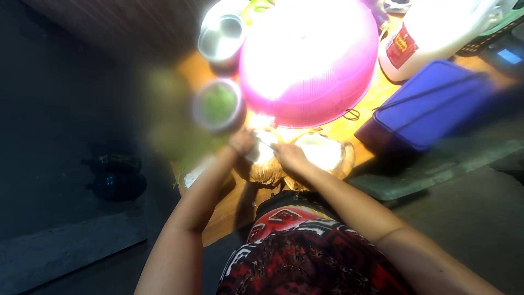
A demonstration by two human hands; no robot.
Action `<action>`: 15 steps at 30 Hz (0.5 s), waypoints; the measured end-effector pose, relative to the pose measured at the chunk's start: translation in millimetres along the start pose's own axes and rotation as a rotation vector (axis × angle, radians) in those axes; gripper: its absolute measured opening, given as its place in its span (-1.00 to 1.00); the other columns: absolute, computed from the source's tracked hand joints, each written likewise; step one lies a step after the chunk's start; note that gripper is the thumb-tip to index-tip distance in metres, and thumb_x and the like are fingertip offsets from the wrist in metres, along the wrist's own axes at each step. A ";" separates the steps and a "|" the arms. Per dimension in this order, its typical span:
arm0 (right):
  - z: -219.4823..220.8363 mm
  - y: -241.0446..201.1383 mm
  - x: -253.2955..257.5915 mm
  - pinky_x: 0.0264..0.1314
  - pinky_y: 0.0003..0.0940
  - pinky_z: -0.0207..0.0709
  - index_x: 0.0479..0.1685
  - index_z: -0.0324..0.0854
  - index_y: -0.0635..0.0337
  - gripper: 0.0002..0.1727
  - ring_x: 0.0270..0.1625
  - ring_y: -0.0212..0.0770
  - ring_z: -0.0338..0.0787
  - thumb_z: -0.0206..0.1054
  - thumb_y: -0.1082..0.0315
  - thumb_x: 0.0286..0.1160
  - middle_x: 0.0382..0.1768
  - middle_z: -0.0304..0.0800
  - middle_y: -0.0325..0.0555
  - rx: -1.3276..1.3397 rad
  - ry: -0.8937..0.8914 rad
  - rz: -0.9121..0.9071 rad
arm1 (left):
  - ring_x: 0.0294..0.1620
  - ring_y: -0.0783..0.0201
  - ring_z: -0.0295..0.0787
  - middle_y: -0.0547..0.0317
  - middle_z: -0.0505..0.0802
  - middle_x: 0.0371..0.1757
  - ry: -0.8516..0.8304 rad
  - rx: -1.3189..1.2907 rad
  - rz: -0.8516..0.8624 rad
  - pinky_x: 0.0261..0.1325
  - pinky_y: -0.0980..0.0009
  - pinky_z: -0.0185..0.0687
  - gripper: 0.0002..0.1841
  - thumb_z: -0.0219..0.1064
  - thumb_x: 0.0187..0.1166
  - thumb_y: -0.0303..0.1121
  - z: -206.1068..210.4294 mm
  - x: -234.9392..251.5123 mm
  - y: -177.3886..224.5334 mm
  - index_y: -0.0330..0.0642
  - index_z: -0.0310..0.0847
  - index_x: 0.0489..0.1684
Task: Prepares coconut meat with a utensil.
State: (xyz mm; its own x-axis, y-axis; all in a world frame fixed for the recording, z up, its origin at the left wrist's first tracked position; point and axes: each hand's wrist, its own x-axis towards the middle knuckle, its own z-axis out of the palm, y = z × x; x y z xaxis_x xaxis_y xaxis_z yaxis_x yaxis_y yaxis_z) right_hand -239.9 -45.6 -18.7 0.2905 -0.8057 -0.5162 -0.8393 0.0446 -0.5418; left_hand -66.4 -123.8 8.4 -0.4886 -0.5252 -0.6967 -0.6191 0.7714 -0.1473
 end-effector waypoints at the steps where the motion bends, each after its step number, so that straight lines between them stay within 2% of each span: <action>1: 0.4 -0.2 -0.3 0.32 0.30 0.58 0.72 0.43 -0.09 -0.51 0.33 0.27 0.78 0.01 0.23 0.88 0.21 0.82 0.22 0.000 -0.001 0.002 | 0.53 -0.13 0.53 -0.15 0.79 0.28 0.004 -0.008 0.003 0.67 -0.01 0.14 -0.76 0.18 0.60 -0.64 0.9 0.5 0.2 -0.45 0.73 0.08; 8: 1.5 1.1 0.7 0.29 0.33 0.58 0.74 0.41 -0.09 -0.50 0.31 0.30 0.78 0.01 0.21 0.88 0.19 0.82 0.24 0.011 0.001 0.010 | 0.46 -0.13 0.57 -0.15 0.83 0.17 0.021 0.017 0.030 0.59 -0.04 0.21 -0.78 0.17 0.63 -0.61 7.8 5.5 -0.8 -0.44 0.75 -0.01; 12: 2.4 0.4 1.3 0.28 0.32 0.59 0.73 0.42 -0.10 -0.51 0.30 0.29 0.79 0.01 0.22 0.88 0.18 0.83 0.22 0.010 0.011 0.012 | 0.49 -0.10 0.55 -0.13 0.82 0.21 0.020 0.049 0.038 0.61 -0.01 0.20 -0.79 0.22 0.59 -0.61 11.0 7.4 -0.9 -0.42 0.75 0.02; 15: 4.2 1.6 1.8 0.26 0.31 0.60 0.71 0.44 -0.09 -0.52 0.28 0.28 0.79 0.01 0.23 0.88 0.16 0.83 0.23 -0.001 0.022 -0.001 | 0.51 -0.14 0.54 -0.10 0.81 0.26 0.138 -0.030 0.054 0.67 -0.15 0.13 -0.79 0.27 0.58 -0.58 14.6 5.0 -4.2 -0.34 0.78 0.05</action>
State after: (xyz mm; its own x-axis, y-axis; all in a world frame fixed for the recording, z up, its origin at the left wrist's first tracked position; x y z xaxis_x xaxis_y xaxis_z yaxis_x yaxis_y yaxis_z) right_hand -238.9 -44.5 -23.3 0.2817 -0.8183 -0.5010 -0.8394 0.0428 -0.5419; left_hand -57.2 -124.4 -4.8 -0.6001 -0.5295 -0.5996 -0.6068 0.7897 -0.0900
